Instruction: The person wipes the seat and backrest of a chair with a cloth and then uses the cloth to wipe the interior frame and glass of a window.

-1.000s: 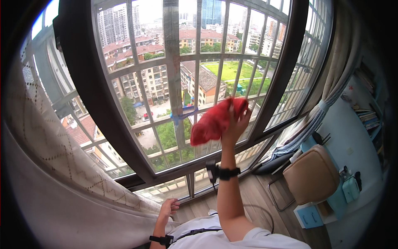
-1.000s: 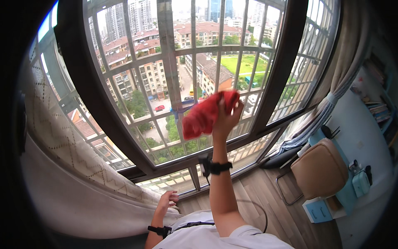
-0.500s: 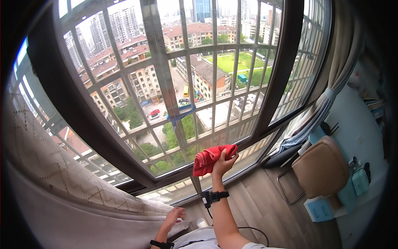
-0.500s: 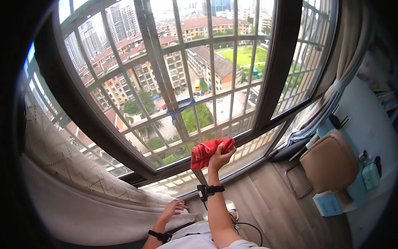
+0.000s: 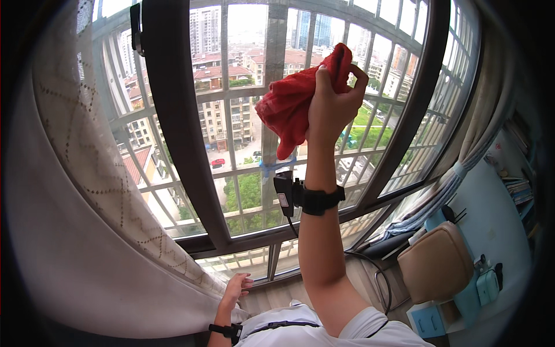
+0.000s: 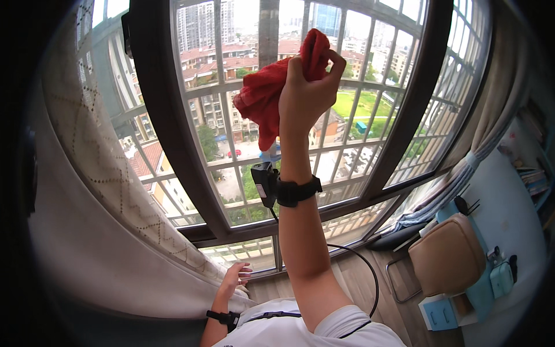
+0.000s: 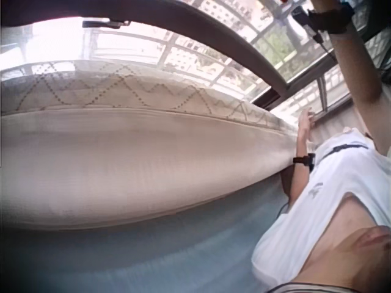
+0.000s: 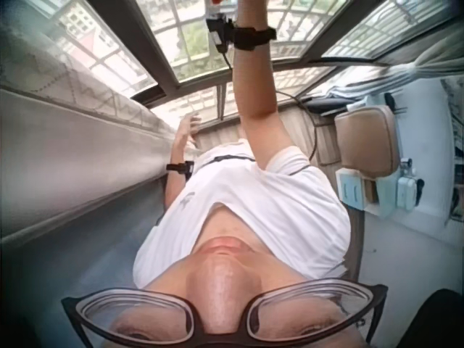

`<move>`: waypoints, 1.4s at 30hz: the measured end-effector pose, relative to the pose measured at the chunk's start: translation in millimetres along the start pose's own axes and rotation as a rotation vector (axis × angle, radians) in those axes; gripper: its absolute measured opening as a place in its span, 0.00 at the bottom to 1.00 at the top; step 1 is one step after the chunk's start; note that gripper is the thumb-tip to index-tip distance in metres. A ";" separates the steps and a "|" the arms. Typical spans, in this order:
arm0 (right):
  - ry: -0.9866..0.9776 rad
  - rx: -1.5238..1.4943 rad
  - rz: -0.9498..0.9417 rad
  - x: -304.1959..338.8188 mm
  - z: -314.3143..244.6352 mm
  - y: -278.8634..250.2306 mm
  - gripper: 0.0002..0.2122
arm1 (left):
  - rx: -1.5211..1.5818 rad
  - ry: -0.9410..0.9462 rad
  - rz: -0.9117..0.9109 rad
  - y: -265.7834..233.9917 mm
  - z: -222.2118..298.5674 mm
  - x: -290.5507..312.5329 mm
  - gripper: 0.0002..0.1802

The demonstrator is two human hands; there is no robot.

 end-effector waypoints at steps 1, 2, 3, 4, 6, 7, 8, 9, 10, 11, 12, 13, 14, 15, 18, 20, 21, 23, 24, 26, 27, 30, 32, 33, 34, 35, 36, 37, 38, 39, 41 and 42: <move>-0.017 -0.029 0.019 0.4 1.2 -1.3 0.23 | 0.001 -0.001 0.007 -2.7 -2.0 -0.3 0.22; 0.019 -0.023 0.036 6.5 8.9 -10.3 0.23 | 0.008 0.004 0.009 -5.4 -4.5 -2.7 0.22; 0.060 -0.020 0.053 17.3 18.2 -21.6 0.23 | 0.015 0.007 0.016 -10.2 -6.0 -4.2 0.22; 0.005 0.098 0.065 24.1 34.9 -36.9 0.24 | 0.020 0.013 0.022 -11.9 -6.8 -3.2 0.22; 0.188 0.173 0.125 57.9 86.7 -71.8 0.25 | 0.006 -0.013 0.046 -22.5 -15.9 -0.4 0.22; 0.239 0.181 0.096 74.0 108.2 -89.2 0.25 | -0.002 -0.028 0.052 -24.2 -19.8 -0.8 0.22; 0.221 0.007 0.076 87.4 128.0 -106.3 0.26 | -0.020 -0.040 0.035 -19.6 -23.2 -2.1 0.22; 0.190 0.032 0.095 104.9 148.2 -126.1 0.27 | -0.025 -0.051 0.020 -21.2 -32.6 -4.7 0.22; 0.160 0.117 0.089 124.8 162.6 -144.1 0.27 | -0.062 -0.083 0.034 -23.3 -38.5 -1.9 0.22; 0.214 0.256 0.090 146.0 189.7 -169.7 0.22 | -0.101 -0.115 0.040 -18.9 -40.9 2.0 0.22; 0.308 0.316 0.096 168.1 205.9 -187.3 0.21 | -0.115 -0.120 0.050 -18.3 -41.9 4.2 0.22; 0.310 0.319 0.109 184.6 220.3 -205.7 0.20 | -0.148 -0.145 0.025 -12.3 -45.3 6.6 0.22; 0.351 0.363 0.100 203.4 242.5 -227.0 0.19 | -0.180 -0.174 -0.005 -5.8 -48.8 10.6 0.22; 0.328 0.435 0.089 216.2 251.5 -241.8 0.19 | -0.195 -0.184 -0.005 -2.9 -47.8 14.7 0.22; 0.406 0.511 0.160 245.8 267.0 -268.5 0.19 | -0.256 -0.236 -0.039 1.9 -50.6 19.7 0.23; 0.465 0.504 0.204 248.3 266.5 -264.4 0.19 | -0.244 -0.235 -0.042 1.6 -53.7 16.6 0.23; 0.520 0.495 0.240 246.0 259.1 -258.3 0.19 | -0.226 -0.233 -0.047 0.7 -54.6 16.7 0.23; 0.510 0.427 0.269 223.3 230.7 -230.7 0.18 | -0.195 -0.220 -0.039 1.5 -50.4 17.2 0.22; 0.434 0.448 0.221 205.2 215.8 -217.8 0.18 | -0.169 -0.205 -0.034 4.7 -47.3 16.4 0.22; 0.329 0.520 0.117 175.9 194.8 -190.9 0.18 | -0.130 -0.184 -0.024 3.9 -45.9 14.5 0.22; 0.388 0.327 0.106 163.0 175.4 -168.6 0.18 | -0.103 -0.177 -0.005 -5.7 -46.7 14.2 0.23; 0.249 0.051 0.081 113.1 107.0 -99.2 0.23 | -0.010 -0.138 0.004 -13.5 -53.1 7.1 0.23; 0.255 -0.198 0.009 87.0 62.3 -40.9 0.25 | 0.011 -0.120 0.015 -17.5 -50.6 6.9 0.23; 0.169 -0.234 -0.004 72.8 36.6 -16.8 0.24 | 0.015 -0.109 0.018 -17.4 -48.0 5.8 0.23; 0.162 -0.347 -0.066 70.0 17.2 13.0 0.22 | 0.023 -0.105 0.044 -25.4 -50.8 3.3 0.23; 0.163 -0.288 -0.124 66.9 0.1 32.7 0.20 | 0.032 -0.109 0.050 -28.7 -51.5 6.0 0.23; 0.117 -0.222 -0.095 62.9 -3.7 38.0 0.19 | 0.045 -0.083 0.056 -26.0 -45.3 5.9 0.23; 0.072 -0.155 -0.065 61.8 -6.0 38.7 0.19 | 0.058 -0.059 0.063 -24.1 -39.9 5.8 0.23; 0.123 -0.203 -0.028 67.3 0.0 30.6 0.19 | 0.053 -0.067 0.070 -23.5 -38.9 5.5 0.23; 0.190 -0.258 0.003 82.3 10.2 23.7 0.20 | 0.064 -0.073 0.088 -30.4 -45.1 6.1 0.23; 0.141 -0.135 0.004 109.8 42.7 -0.2 0.20 | 0.068 -0.039 0.066 -31.0 -51.3 3.7 0.22; 0.145 -0.061 0.014 126.0 64.1 -19.2 0.20 | 0.062 -0.046 0.062 -24.9 -48.0 6.9 0.22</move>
Point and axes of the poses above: each hand's wrist, its own x-axis away from the middle knuckle, its own y-axis out of the palm, z = x × y, the point moved 10 cm from there along -x, towards the middle knuckle, and after that the axes turned 2 degrees about z, right-handed, at the moved point
